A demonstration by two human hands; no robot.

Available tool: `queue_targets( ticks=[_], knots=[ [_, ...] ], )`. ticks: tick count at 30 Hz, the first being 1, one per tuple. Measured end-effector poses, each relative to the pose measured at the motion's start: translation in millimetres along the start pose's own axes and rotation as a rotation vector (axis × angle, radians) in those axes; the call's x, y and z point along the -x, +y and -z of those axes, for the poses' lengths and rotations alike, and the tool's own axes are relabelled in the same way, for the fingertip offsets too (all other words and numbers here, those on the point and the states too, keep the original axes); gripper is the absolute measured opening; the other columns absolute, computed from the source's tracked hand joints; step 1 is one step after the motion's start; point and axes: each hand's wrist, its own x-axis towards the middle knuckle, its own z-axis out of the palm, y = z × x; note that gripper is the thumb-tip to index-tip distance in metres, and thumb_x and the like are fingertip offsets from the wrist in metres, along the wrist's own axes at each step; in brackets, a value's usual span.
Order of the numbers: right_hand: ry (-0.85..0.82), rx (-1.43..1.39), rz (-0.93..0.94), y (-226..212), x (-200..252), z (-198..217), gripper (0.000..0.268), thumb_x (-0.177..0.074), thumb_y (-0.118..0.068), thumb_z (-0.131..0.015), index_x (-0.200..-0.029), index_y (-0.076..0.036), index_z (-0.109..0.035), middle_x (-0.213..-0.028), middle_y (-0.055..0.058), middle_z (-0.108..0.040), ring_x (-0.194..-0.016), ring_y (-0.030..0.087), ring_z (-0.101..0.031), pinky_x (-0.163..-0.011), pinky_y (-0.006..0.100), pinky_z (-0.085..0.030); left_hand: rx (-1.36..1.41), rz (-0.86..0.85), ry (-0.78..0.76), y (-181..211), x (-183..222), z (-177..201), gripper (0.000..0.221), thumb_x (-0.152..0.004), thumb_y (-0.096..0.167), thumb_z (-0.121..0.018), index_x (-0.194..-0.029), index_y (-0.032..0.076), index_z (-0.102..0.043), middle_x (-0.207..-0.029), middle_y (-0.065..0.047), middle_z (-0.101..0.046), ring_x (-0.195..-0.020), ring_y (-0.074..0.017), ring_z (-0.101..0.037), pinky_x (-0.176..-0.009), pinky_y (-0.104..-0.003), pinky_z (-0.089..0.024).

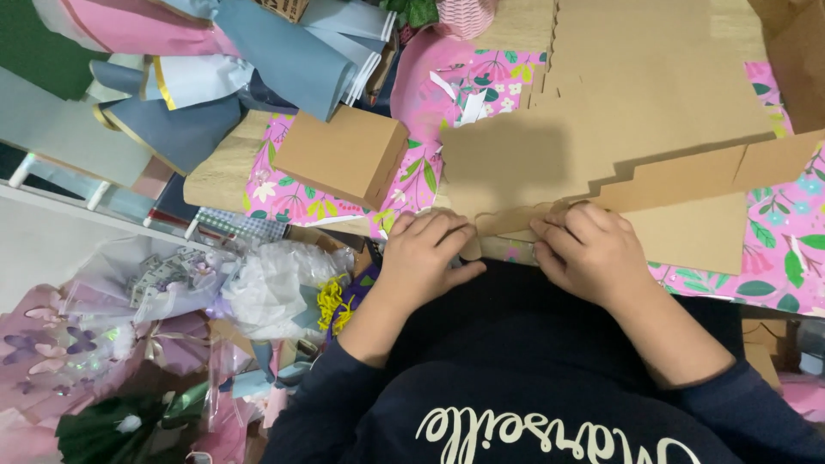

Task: Assembling a decorative cardboard box by folding along scored lines and tucking in flaps.

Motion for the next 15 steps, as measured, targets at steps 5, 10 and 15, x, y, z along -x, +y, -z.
queue_targets(
  ticks=[5, 10, 15],
  knots=[
    [-0.002, 0.006, -0.002, -1, 0, 0, 0.010, -0.082, -0.022, -0.080, -0.082, -0.014, -0.074, -0.091, 0.002, -0.067, -0.086, 0.024, -0.067, -0.068, 0.035, -0.054, 0.007, 0.001, 0.030, -9, 0, -13, 0.023, -0.082, 0.038, -0.082, -0.096, 0.022, -0.074, -0.095, 0.007, -0.069, -0.093, -0.0167, -0.068, -0.083, -0.035, -0.048],
    [-0.001, 0.030, 0.005, 2, 2, -2, 0.008, -0.082, -0.021, -0.080, -0.082, -0.015, -0.074, -0.091, 0.001, -0.066, -0.086, 0.023, -0.067, -0.068, 0.035, -0.054, 0.009, -0.007, 0.046, -22, 2, -24, 0.013, -0.096, 0.032, -0.071, -0.101, 0.021, -0.072, -0.086, 0.004, -0.069, -0.085, -0.0174, -0.070, -0.084, -0.033, -0.049],
    [-0.010, 0.038, -0.009, 1, 6, -4, 0.009, -0.083, -0.022, -0.079, -0.083, -0.015, -0.074, -0.092, 0.000, -0.067, -0.087, 0.024, -0.067, -0.071, 0.035, -0.055, 0.044, 0.055, 0.069, -21, -7, -26, 0.013, -0.093, 0.033, -0.074, -0.093, 0.022, -0.068, -0.084, 0.005, -0.069, -0.082, -0.0190, -0.068, -0.081, -0.035, -0.050]
  ],
)
